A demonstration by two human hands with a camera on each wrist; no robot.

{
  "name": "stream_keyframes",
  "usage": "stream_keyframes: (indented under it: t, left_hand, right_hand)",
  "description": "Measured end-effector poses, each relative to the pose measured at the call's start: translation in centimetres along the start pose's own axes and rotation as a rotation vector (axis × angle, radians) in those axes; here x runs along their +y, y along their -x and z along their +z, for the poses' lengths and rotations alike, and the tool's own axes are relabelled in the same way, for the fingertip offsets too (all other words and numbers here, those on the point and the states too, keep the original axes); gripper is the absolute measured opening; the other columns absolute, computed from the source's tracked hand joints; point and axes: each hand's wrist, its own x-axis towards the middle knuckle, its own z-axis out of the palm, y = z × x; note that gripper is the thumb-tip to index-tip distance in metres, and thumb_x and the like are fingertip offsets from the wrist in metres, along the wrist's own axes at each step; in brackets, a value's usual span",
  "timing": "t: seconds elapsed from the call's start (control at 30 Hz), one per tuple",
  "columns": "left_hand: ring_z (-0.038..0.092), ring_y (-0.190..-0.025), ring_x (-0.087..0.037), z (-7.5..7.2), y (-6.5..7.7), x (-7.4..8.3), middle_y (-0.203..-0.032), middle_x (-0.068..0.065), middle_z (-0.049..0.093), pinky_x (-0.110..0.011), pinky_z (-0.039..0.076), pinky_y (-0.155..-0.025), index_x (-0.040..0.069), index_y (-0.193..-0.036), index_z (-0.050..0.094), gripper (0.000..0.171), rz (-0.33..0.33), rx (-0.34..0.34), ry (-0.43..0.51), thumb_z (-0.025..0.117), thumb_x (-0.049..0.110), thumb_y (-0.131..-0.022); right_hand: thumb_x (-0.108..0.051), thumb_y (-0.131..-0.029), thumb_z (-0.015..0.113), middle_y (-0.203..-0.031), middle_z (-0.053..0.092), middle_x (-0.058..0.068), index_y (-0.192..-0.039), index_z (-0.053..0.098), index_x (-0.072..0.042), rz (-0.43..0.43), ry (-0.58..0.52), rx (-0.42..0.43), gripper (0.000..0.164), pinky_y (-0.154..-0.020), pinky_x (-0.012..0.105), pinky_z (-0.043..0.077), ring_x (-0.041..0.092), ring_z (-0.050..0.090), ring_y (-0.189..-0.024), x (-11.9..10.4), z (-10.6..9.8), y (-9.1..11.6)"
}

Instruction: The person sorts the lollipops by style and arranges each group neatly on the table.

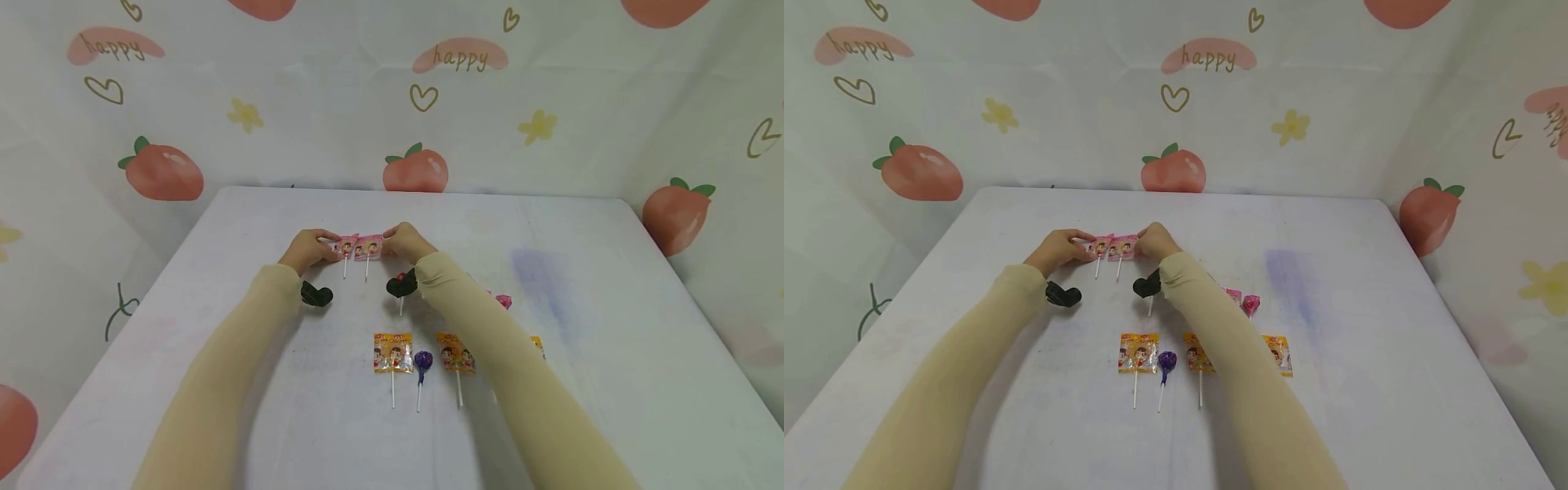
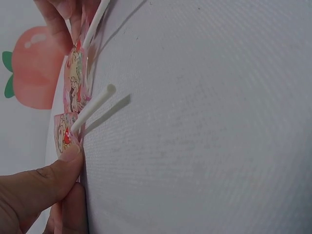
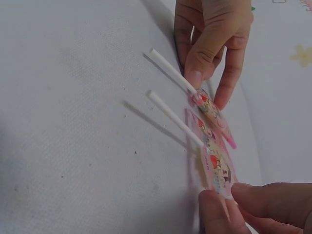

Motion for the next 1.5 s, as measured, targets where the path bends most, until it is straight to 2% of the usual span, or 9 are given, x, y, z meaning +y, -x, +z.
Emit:
stream_keyframes:
  t: [0.13,0.3,0.6,0.9,1.0,1.17,1.5]
  left_hand:
    - [0.043,-0.085,-0.018,0.0,0.15,0.15,-0.101,-0.007,0.052,-0.028,0.035,-0.075,0.017,-0.132,0.059,0.053,0.001,-0.001,0.0,0.078,0.02,-0.083]
    - [0.043,-0.087,-0.018,-0.06,0.37,0.3,-0.104,-0.008,0.053,-0.028,0.035,-0.077,0.017,-0.132,0.06,0.051,-0.002,0.002,0.002,0.077,0.019,-0.083]
    - [0.044,-0.086,-0.018,0.01,0.31,0.16,-0.102,-0.007,0.053,-0.028,0.035,-0.077,0.016,-0.132,0.059,0.052,-0.007,-0.001,0.001,0.077,0.017,-0.083]
    - [0.043,-0.086,-0.019,-0.01,0.09,0.08,-0.1,-0.007,0.053,-0.029,0.035,-0.078,0.017,-0.131,0.06,0.052,-0.005,0.004,0.001,0.077,0.017,-0.083]
    - [0.043,-0.086,-0.019,-0.04,0.13,0.11,-0.1,-0.007,0.053,-0.029,0.035,-0.078,0.017,-0.131,0.06,0.051,-0.005,0.004,-0.001,0.077,0.017,-0.083]
    - [0.044,-0.086,-0.019,-0.08,0.31,0.2,-0.101,-0.007,0.054,-0.029,0.035,-0.079,0.017,-0.132,0.06,0.051,-0.012,0.0,0.016,0.077,0.016,-0.083]
    - [0.044,-0.086,-0.018,-0.02,0.04,0.15,-0.099,-0.007,0.055,-0.029,0.035,-0.08,0.017,-0.132,0.06,0.052,-0.006,0.005,-0.004,0.077,0.016,-0.083]
  right_hand:
    - [0.002,-0.091,0.06,-0.112,0.059,0.015,-0.129,0.055,0.006,0.007,-0.024,-0.017,0.039,-0.075,0.022,0.046,0.013,0.053,-0.08,-0.13,-0.14,0.33]
    - [0.006,-0.091,0.058,-0.115,0.059,0.017,-0.129,0.055,0.008,0.014,-0.074,-0.043,0.038,-0.086,0.027,0.05,0.014,0.057,-0.081,-0.28,-0.23,0.66]
    - [0.007,-0.089,0.058,-0.124,0.06,0.021,-0.128,0.056,0.007,0.024,-0.055,-0.048,0.039,-0.079,0.024,0.049,0.014,0.056,-0.08,-0.37,-0.37,0.84]
    - [0.008,-0.091,0.057,-0.126,0.058,0.021,-0.129,0.055,0.007,0.054,-0.094,-0.06,0.038,-0.093,0.03,0.049,0.016,0.058,-0.083,-0.54,-0.36,0.78]
    - [0.009,-0.091,0.055,-0.128,0.057,0.023,-0.129,0.054,0.009,0.063,-0.138,-0.071,0.039,-0.097,0.033,0.048,0.019,0.058,-0.087,-0.54,-0.31,0.78]
    - [0.011,-0.091,0.054,-0.13,0.055,0.024,-0.13,0.053,0.01,0.071,-0.186,-0.077,0.039,-0.098,0.035,0.047,0.02,0.057,-0.09,-0.49,-0.33,0.63]
    - [0.009,-0.092,0.053,-0.134,0.053,0.021,-0.132,0.053,0.008,0.05,-0.155,-0.081,0.04,-0.1,0.034,0.046,0.021,0.057,-0.096,-0.25,-0.93,0.79]
